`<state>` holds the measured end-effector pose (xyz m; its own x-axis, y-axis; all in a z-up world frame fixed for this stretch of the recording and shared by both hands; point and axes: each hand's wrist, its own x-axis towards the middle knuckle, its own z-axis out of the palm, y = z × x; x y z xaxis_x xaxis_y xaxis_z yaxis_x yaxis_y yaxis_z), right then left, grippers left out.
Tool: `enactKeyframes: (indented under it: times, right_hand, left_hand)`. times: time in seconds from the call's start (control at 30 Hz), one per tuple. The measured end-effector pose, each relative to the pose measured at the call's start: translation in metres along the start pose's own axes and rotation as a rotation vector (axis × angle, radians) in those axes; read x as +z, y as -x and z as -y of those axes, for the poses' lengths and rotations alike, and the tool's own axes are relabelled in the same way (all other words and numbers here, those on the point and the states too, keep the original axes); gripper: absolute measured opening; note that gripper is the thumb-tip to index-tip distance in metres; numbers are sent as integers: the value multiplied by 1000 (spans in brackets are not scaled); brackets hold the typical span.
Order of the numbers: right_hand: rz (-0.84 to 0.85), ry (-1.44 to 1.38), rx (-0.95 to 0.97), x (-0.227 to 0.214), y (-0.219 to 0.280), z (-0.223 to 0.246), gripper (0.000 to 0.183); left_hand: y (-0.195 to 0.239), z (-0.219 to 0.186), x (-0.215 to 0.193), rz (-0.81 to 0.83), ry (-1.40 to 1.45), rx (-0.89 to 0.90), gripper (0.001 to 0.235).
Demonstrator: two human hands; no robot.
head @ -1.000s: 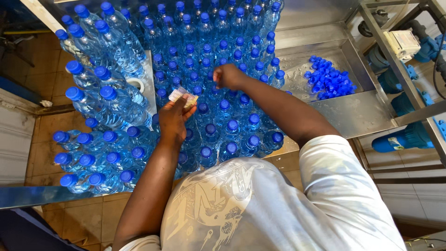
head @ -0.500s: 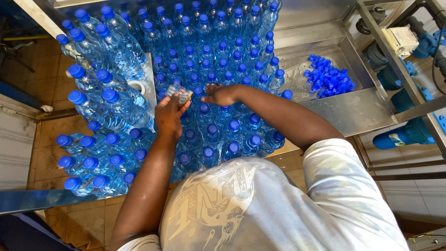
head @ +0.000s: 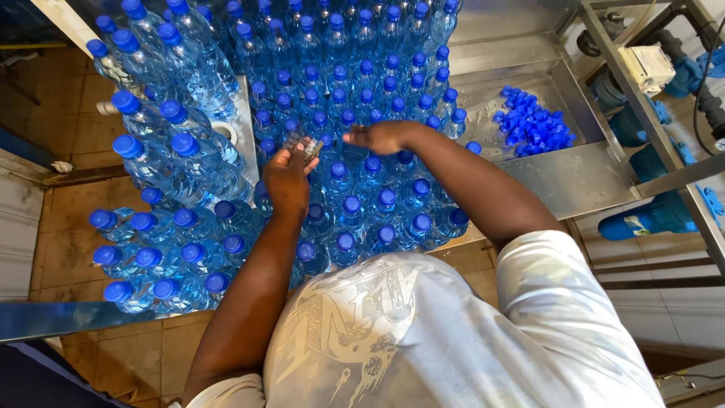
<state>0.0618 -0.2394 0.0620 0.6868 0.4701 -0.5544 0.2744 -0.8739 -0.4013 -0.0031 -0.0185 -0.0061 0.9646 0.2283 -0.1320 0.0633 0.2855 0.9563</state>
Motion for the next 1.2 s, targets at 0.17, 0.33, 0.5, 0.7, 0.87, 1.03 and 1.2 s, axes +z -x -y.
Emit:
enactKeyframes:
  times: [0.17, 0.33, 0.5, 0.7, 0.87, 1.03, 1.2]
  right_hand:
    - [-6, 104, -27, -2, 0, -1, 77]
    - [-486, -23, -161, -8, -9, 2, 41]
    - [-595, -668, -426, 21, -20, 44, 30]
    - [-663, -787, -441, 20, -29, 58, 11]
    - [-696, -679, -431, 22, -25, 61, 12]
    - [-756, -594, -612, 22, -18, 63, 21]
    - [-334, -388, -741, -15, -6, 36, 24]
  left_hand:
    - [0, 0, -1, -2, 25, -17, 24]
    - [-2, -4, 3, -2, 102, -52, 30]
    - [-2, -2, 3, 39, 86, -58, 26]
    - [0, -5, 2, 13, 74, -28, 20]
    - [1, -4, 2, -43, 68, -45, 19]
    - [-5, 3, 0, -106, 103, -76, 17]
    - [-2, 2, -2, -112, 13, -69, 15]
